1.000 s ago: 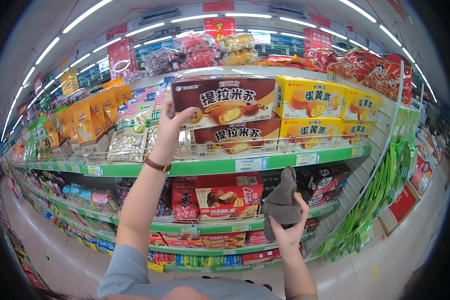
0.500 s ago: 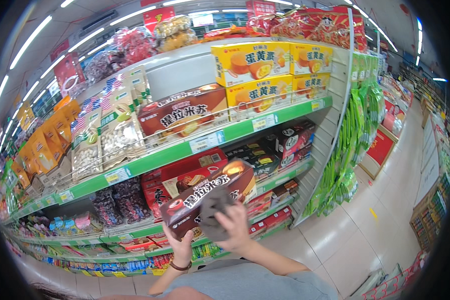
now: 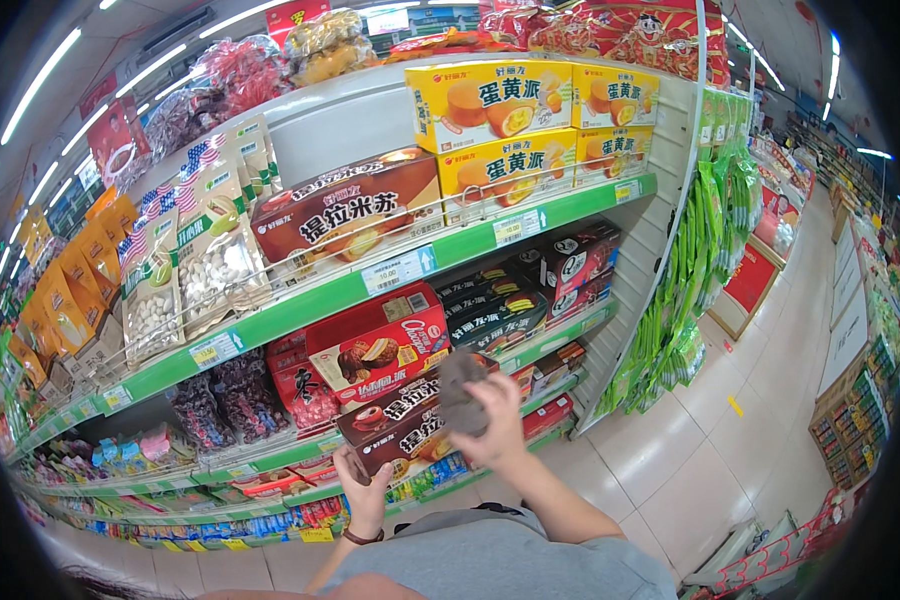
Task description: The person wipes the front of snack packages and boxes on a supermarket shelf with a cloth. They handle green snack bags, brown boxes, yellow boxes, and pistachio bags, wiping each item individually and placing them back on the shelf.
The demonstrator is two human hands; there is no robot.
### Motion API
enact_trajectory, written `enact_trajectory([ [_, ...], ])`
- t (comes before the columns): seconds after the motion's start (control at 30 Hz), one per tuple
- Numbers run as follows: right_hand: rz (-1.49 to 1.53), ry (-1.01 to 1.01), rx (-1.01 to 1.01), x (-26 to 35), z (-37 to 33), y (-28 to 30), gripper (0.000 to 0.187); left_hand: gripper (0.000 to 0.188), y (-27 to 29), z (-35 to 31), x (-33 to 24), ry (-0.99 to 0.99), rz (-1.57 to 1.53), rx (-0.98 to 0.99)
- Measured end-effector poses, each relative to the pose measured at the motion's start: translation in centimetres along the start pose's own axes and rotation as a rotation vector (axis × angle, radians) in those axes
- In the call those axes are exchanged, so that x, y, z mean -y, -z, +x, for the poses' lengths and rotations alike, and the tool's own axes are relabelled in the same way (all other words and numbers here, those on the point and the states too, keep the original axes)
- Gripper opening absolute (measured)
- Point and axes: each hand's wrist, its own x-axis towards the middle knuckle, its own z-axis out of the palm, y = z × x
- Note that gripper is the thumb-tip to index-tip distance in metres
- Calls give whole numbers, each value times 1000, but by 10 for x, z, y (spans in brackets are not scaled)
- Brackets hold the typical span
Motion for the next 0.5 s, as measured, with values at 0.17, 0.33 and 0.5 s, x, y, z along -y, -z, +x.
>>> enact_trajectory([
  [0.17, 191, -439, 33, -30, -3, 20, 58, 75, 16, -1, 8, -49, 207, 71],
  [0.33, 313, -380, 232, -2, 10, 23, 53, 77, 12, 6, -11, -157, 513, 182],
  [0.5, 552, -341, 532, 39, 21, 15, 59, 82, 11, 5, -12, -169, 594, 270],
])
